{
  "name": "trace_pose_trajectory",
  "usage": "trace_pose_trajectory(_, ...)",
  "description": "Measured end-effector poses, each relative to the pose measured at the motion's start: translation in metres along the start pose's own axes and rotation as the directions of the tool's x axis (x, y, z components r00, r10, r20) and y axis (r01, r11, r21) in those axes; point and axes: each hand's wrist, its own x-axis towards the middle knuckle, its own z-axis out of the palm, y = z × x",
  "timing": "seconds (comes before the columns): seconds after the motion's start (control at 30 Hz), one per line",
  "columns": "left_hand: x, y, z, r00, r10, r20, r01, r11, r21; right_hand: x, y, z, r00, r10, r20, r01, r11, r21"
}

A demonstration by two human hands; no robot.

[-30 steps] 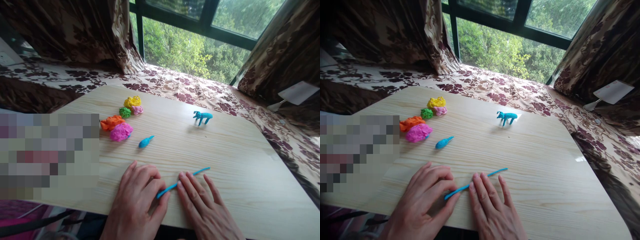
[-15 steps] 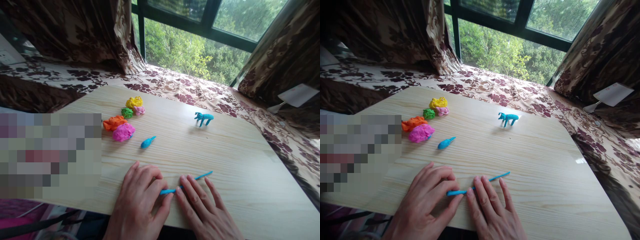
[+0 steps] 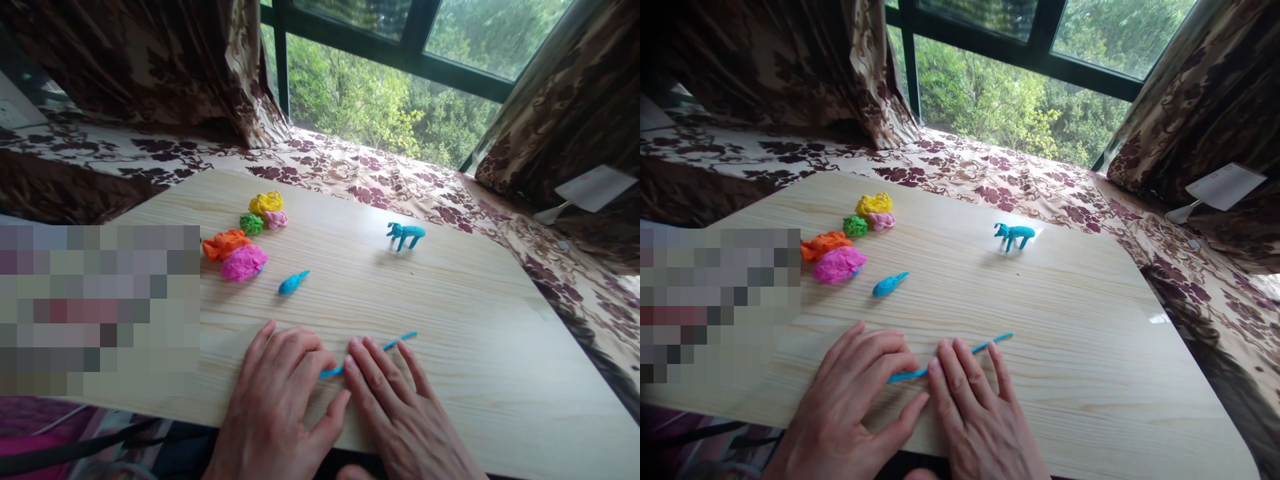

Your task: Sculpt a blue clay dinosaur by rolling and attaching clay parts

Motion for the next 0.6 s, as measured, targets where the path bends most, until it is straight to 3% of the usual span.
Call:
trace_pose_trajectory(0.13,0.0003,0.0006,-0.0016,1.000,-0.009,0.013,0.009,1.000,-0.014,0.0042,0.0009,-0.0010,0.999,0.023,0.028,-0.025,0.999,0.046)
trace_pose_trajectory(0.3,0.0014,0.0009,-0.0019,1.000,-0.030,0.009,0.030,0.999,-0.024,-0.0036,0.0012,-0.0024,0.996,-0.052,-0.071,0.044,0.993,-0.109)
trace_pose_trajectory(0.5,-0.0002,0.0015,-0.0001,1.000,-0.019,-0.008,0.019,1.000,-0.006,0.0048,0.0010,-0.0026,0.999,0.021,0.034,-0.023,0.999,0.037)
trace_pose_trajectory(0.6,-0.0017,0.0014,-0.0005,1.000,-0.017,-0.016,0.016,1.000,-0.007,0.0019,0.0014,-0.0027,1.000,-0.006,0.005,0.006,1.000,0.006)
